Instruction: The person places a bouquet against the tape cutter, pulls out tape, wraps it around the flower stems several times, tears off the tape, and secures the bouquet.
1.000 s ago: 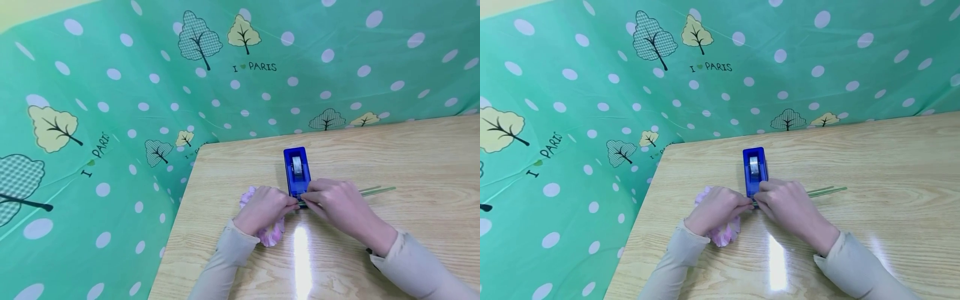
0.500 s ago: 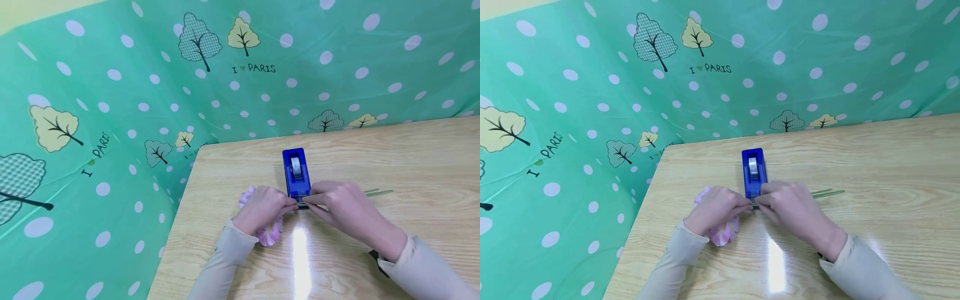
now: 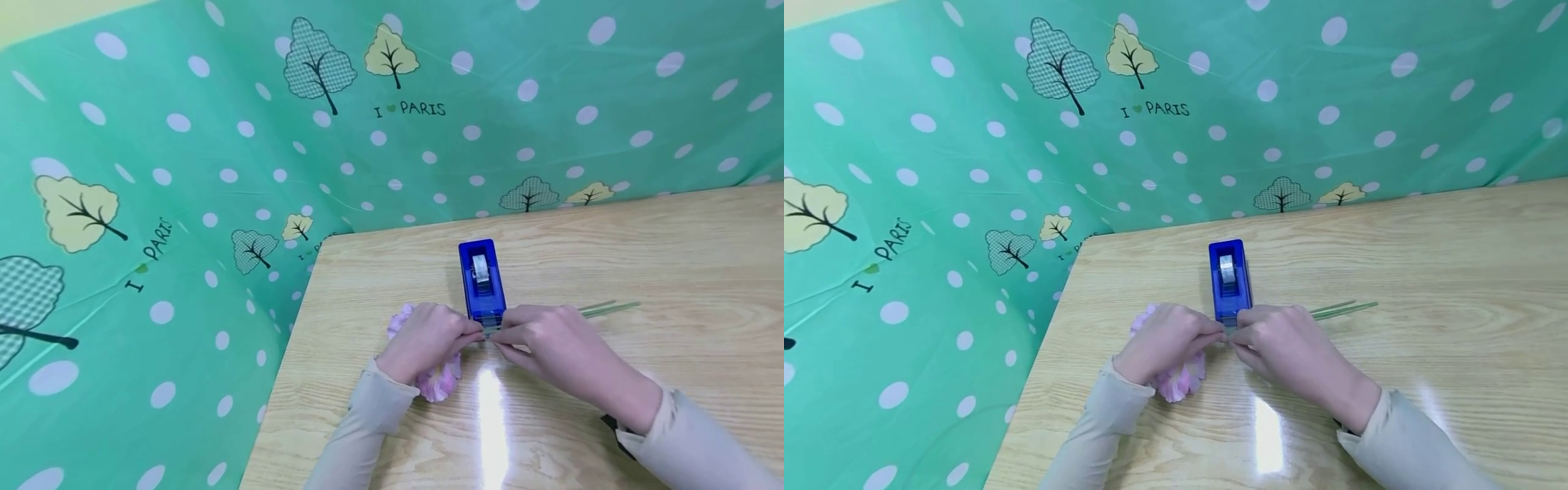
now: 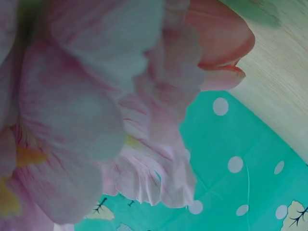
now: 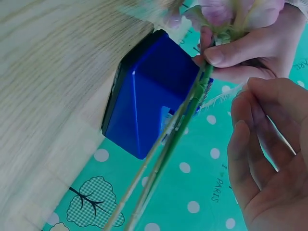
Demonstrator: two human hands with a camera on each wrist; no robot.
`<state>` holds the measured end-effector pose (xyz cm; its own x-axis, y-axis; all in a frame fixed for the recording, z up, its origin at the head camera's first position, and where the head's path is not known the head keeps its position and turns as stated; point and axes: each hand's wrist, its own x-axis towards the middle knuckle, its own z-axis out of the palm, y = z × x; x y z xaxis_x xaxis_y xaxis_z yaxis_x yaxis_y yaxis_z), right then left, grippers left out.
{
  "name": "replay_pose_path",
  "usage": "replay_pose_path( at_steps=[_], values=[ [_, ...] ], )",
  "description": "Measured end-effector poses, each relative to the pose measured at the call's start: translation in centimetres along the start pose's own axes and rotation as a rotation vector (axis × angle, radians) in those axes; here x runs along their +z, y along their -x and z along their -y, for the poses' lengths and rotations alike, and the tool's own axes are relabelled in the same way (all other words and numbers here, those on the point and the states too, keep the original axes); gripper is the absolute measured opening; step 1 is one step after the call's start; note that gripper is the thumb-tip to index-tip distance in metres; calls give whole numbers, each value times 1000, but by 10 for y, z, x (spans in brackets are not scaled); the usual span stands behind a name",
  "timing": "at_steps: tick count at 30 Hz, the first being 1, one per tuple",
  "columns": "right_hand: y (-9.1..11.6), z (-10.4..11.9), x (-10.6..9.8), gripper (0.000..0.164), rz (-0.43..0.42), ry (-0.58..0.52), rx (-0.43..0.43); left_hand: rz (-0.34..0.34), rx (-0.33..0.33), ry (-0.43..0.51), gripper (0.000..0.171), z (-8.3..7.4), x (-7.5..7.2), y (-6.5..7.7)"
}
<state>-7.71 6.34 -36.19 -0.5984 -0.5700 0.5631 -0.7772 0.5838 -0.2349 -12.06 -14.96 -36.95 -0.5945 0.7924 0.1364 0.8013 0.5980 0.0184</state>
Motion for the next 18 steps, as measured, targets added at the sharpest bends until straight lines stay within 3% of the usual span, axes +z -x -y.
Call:
replay_pose_path(
  at_steps=[18],
  values=[
    [3,-4,8,11,84,28,-30,27,-38,83,18,-1,-7,0]
  ],
)
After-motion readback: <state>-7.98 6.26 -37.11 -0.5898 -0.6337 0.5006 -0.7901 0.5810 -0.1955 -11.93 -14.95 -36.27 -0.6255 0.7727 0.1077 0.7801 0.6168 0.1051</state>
